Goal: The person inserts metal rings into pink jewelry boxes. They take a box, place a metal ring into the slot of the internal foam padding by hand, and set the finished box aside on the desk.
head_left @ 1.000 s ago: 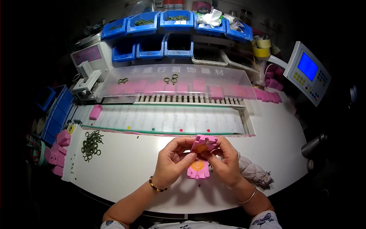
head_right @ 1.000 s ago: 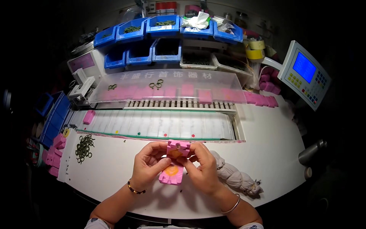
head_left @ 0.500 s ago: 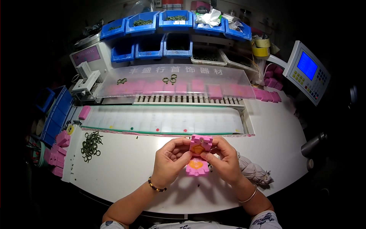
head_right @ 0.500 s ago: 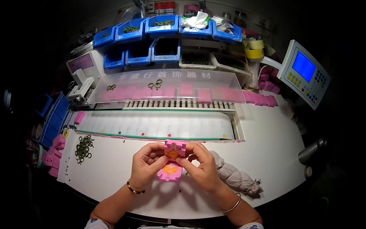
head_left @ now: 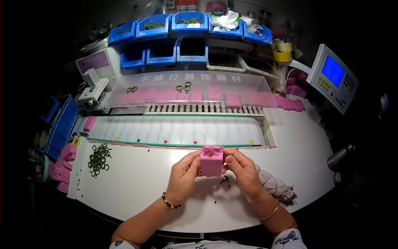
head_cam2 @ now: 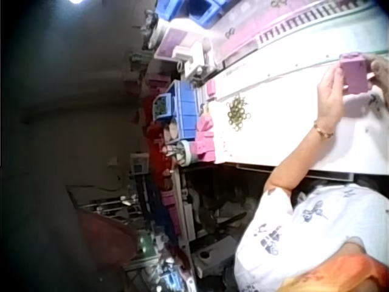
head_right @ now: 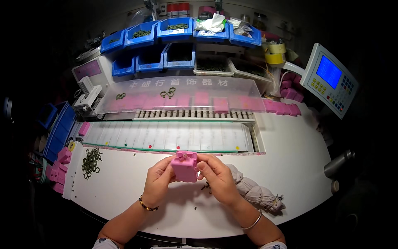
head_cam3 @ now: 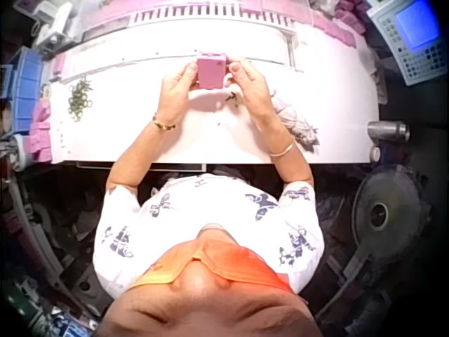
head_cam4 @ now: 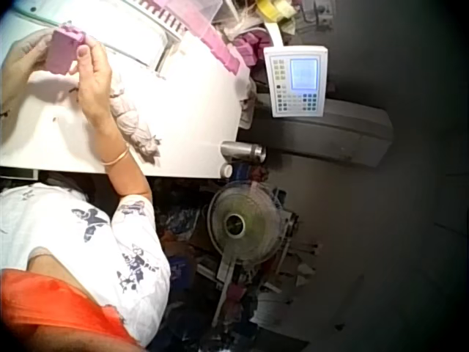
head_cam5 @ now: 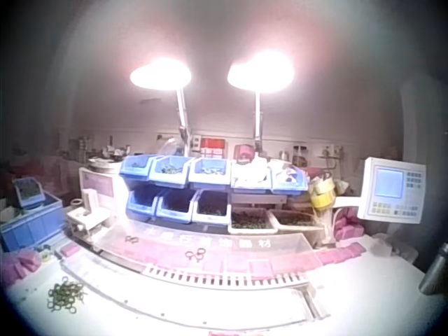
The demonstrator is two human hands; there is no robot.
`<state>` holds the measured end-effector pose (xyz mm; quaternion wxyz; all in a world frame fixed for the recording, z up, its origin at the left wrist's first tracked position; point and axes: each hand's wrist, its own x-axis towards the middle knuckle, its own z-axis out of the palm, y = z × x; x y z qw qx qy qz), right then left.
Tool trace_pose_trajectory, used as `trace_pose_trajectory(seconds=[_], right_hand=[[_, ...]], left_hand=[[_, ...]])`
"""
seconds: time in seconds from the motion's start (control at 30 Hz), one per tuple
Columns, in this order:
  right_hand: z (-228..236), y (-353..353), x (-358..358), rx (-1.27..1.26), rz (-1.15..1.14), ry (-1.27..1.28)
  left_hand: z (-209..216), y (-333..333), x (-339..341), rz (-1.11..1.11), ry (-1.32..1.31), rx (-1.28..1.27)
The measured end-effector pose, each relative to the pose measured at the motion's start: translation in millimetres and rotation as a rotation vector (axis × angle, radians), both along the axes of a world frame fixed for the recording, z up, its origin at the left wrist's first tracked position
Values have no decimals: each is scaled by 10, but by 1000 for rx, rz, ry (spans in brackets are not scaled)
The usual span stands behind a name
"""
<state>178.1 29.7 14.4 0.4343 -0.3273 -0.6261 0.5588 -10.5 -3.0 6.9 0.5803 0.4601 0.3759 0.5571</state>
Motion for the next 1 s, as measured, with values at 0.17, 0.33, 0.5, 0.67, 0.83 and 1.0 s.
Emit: trace_pose_trajectory(seconds=[0.17, 0.33, 0.5, 0.67, 0.83, 1.0], right_hand=[[-10, -28, -51, 49, 4, 19], [50, -55, -80, 410, -141, -201], [41, -33, -71, 649, -187, -282], [-23, -2, -64, 498, -152, -169], [-57, 34, -40, -11, -150, 102], [-56, 4, -70, -172, -75, 123]], left_hand=[[-27, -38, 47, 12, 13, 23], [-110, -69, 83, 84, 308, 260], [-97, -59, 52, 88, 331, 264], [-103, -16, 53, 59, 121, 148], [13, -16, 38, 384, 702, 633], [-32, 54, 12, 342, 777, 735]])
